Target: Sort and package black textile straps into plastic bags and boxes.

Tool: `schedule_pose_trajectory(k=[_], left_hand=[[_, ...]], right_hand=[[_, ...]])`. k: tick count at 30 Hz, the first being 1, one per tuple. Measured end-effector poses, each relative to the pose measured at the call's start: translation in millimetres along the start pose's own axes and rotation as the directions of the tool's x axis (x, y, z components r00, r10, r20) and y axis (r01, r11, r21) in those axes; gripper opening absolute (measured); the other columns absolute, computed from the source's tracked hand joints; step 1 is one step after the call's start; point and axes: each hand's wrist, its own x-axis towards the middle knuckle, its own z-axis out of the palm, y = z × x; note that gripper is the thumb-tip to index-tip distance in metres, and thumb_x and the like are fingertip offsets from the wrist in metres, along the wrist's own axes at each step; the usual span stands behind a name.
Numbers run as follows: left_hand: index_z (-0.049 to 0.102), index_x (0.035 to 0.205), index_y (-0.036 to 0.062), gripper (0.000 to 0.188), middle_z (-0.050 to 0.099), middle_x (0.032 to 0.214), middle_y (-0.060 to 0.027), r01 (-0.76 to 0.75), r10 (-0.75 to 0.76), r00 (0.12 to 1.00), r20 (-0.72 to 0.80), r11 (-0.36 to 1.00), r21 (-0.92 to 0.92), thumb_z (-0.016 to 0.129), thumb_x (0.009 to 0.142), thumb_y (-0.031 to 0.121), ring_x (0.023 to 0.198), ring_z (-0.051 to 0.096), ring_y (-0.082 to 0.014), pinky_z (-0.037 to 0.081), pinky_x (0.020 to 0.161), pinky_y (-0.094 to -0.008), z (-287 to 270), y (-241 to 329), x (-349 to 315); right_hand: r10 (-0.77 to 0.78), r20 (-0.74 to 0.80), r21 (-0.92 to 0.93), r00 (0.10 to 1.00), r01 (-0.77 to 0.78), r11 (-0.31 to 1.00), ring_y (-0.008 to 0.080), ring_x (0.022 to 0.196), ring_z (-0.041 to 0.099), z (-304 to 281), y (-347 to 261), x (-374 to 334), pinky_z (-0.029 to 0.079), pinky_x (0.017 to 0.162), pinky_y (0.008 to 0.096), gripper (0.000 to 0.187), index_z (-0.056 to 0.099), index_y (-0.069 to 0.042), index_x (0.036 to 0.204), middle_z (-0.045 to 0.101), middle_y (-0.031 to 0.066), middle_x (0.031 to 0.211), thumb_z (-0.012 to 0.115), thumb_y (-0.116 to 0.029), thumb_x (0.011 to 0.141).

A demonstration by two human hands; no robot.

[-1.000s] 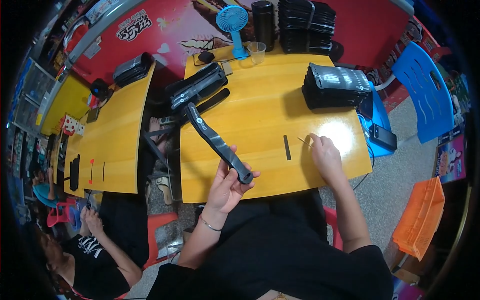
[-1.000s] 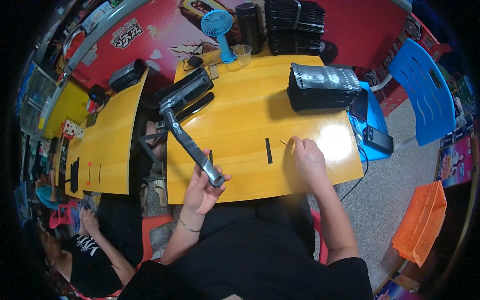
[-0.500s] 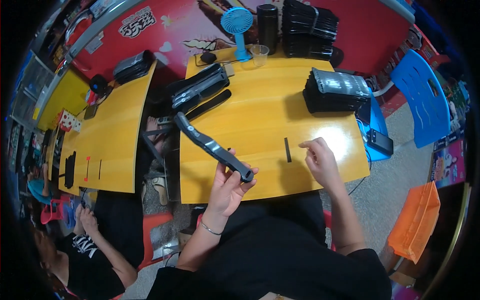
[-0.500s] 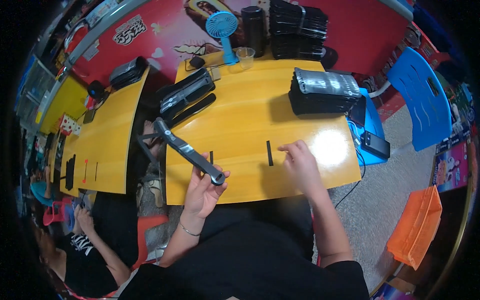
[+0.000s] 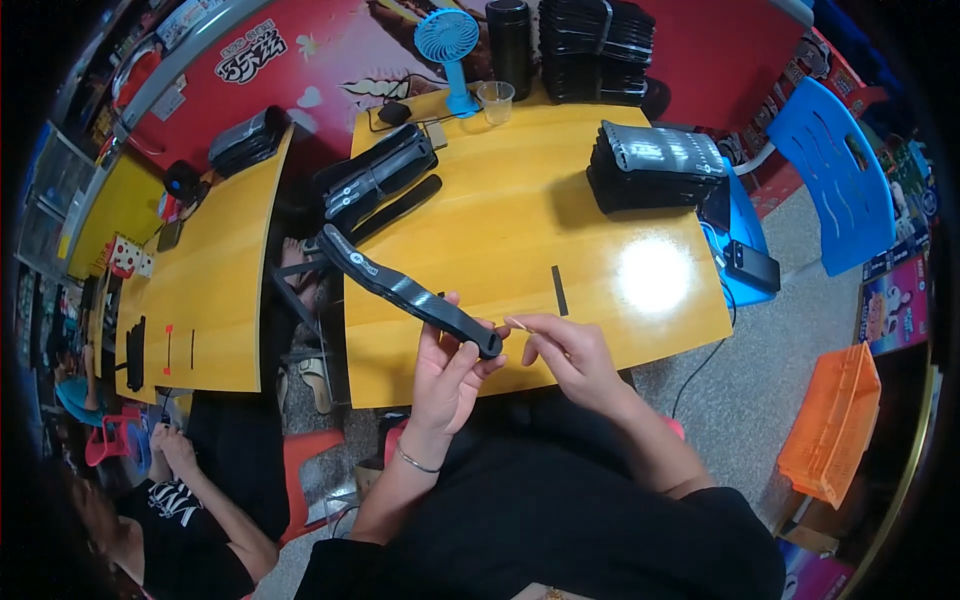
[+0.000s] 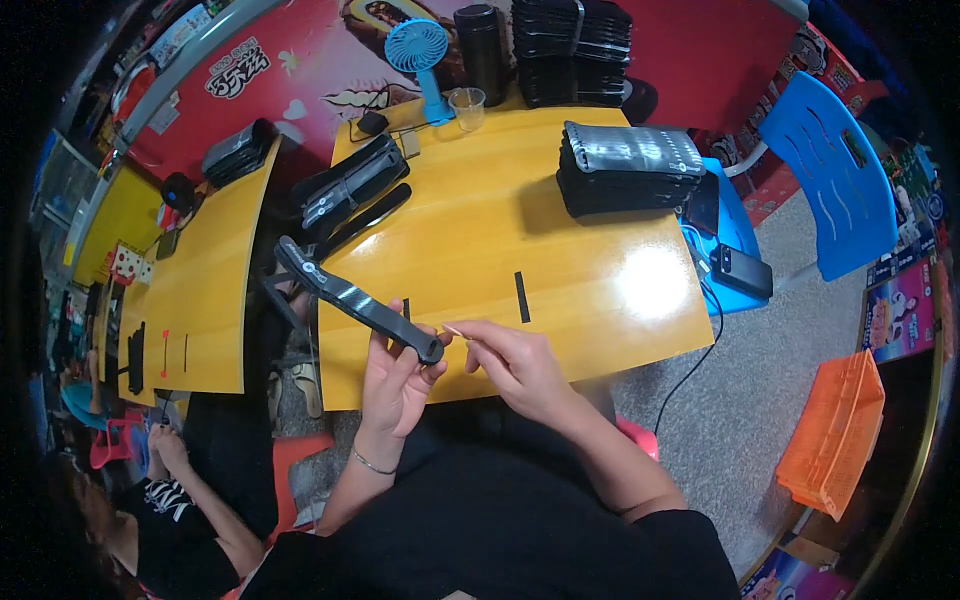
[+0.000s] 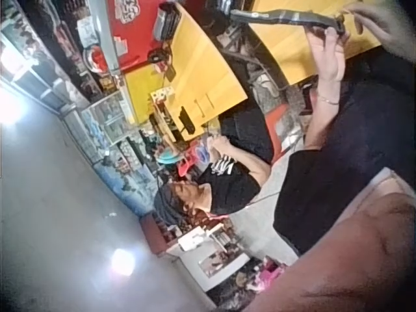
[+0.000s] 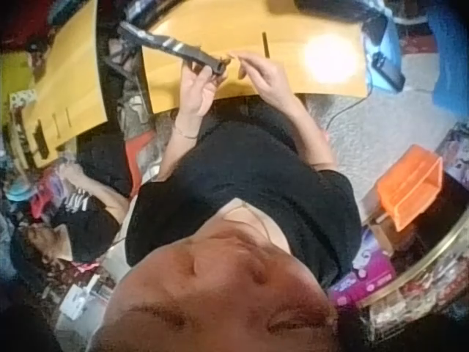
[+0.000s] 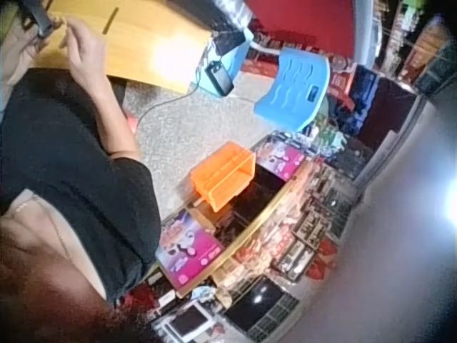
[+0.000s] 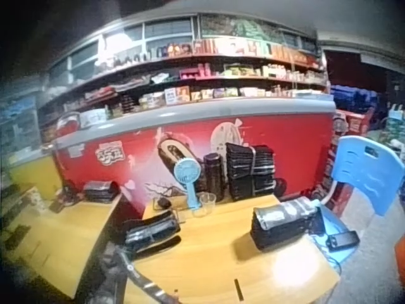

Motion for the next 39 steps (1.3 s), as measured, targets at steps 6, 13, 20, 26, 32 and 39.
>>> schedule_pose_trajectory(k=[6, 13, 20, 26, 32, 39], left_hand=[[0.029, 0.135, 0.0126, 0.049, 0.052, 0.115, -0.0135, 0.001, 0.001, 0.999, -0.048, 0.999, 0.049, 0.049, 0.091, 0.0, 0.112, 0.055, -0.0286, 0.054, 0.081, -0.034, -7.5, -1.0, 2.4], [0.039, 0.124, 0.0036, 0.036, 0.057, 0.105, -0.0101, 0.12, -0.073, 0.991, -0.108, 0.829, 0.547, 0.05, 0.09, 0.003, 0.091, 0.062, -0.019, 0.052, 0.071, -0.0264, -17.0, -1.2, 31.5], [0.053, 0.114, -0.0021, 0.036, 0.061, 0.087, -0.0124, -0.03, 0.124, 0.992, 0.007, 0.183, 0.983, 0.064, 0.081, 0.009, 0.077, 0.062, -0.0223, 0.051, 0.068, -0.0319, -51.1, -11.5, 74.4], [0.052, 0.119, -0.0017, 0.054, 0.058, 0.101, -0.0199, -0.123, 0.044, 0.985, 0.165, -0.482, 0.867, 0.074, 0.074, 0.02, 0.093, 0.057, -0.0357, 0.047, 0.082, -0.0415, -15.2, 7.7, 94.3], [0.022, 0.141, -0.0026, 0.102, 0.04, 0.136, -0.0228, -0.429, 0.041, 0.892, 0.451, -0.242, 0.87, 0.082, 0.065, 0.029, 0.127, 0.037, -0.037, 0.03, 0.106, -0.0416, 43.0, -4.0, 162.8], [0.014, 0.144, 0.0001, 0.115, 0.036, 0.139, -0.0239, -0.575, 0.114, 0.807, 0.579, -0.068, 0.815, 0.086, 0.059, 0.03, 0.131, 0.034, -0.0348, 0.03, 0.107, -0.041, 94.0, -54.3, 247.5]], right_hand=[[-0.004, -0.119, -0.068, 0.993, -0.004, 0.998, 0.0121, 0.067, 0.061, -22.5, 13.4, 0.3, 0.047, 0.063, 0.0232, 0.02, 0.062, 0.001, 0.106, 0.063, 0.0083, 0.077, 0.05, -0.003, 0.09], [-0.053, -0.419, -0.331, 0.906, -0.099, 0.938, 0.0119, 0.055, 0.059, -97.5, 24.8, 35.9, 0.044, 0.051, 0.024, 0.013, 0.066, -0.004, 0.096, 0.063, 0.0062, 0.067, 0.062, -0.012, 0.086], [-0.142, -0.226, -0.581, 0.964, -0.017, 0.813, 0.0204, 0.063, 0.061, -117.7, 45.1, 45.4, 0.048, 0.056, 0.0292, 0.014, 0.068, -0.008, 0.092, 0.065, 0.0081, 0.079, 0.068, -0.017, 0.082], [-0.206, -0.219, -0.666, 0.954, 0.008, 0.746, 0.0237, 0.079, 0.064, -191.1, 18.0, 96.7, 0.051, 0.067, 0.0309, 0.031, 0.065, -0.007, 0.098, 0.064, 0.0079, 0.09, 0.076, -0.02, 0.072], [-0.122, 0.051, -0.768, 0.991, 0.117, 0.63, 0.0287, 0.105, 0.057, -230.9, 27.7, 164.0, 0.047, 0.086, 0.0385, 0.062, 0.06, -0.009, 0.114, 0.06, 0.0097, 0.112, 0.081, -0.034, 0.061], [-0.031, 0.287, -0.751, 0.957, 0.245, 0.613, 0.0322, 0.105, 0.058, -246.0, 45.1, 206.0, 0.046, 0.089, 0.0392, 0.064, 0.057, -0.005, 0.118, 0.06, 0.0136, 0.118, 0.08, -0.033, 0.065]])
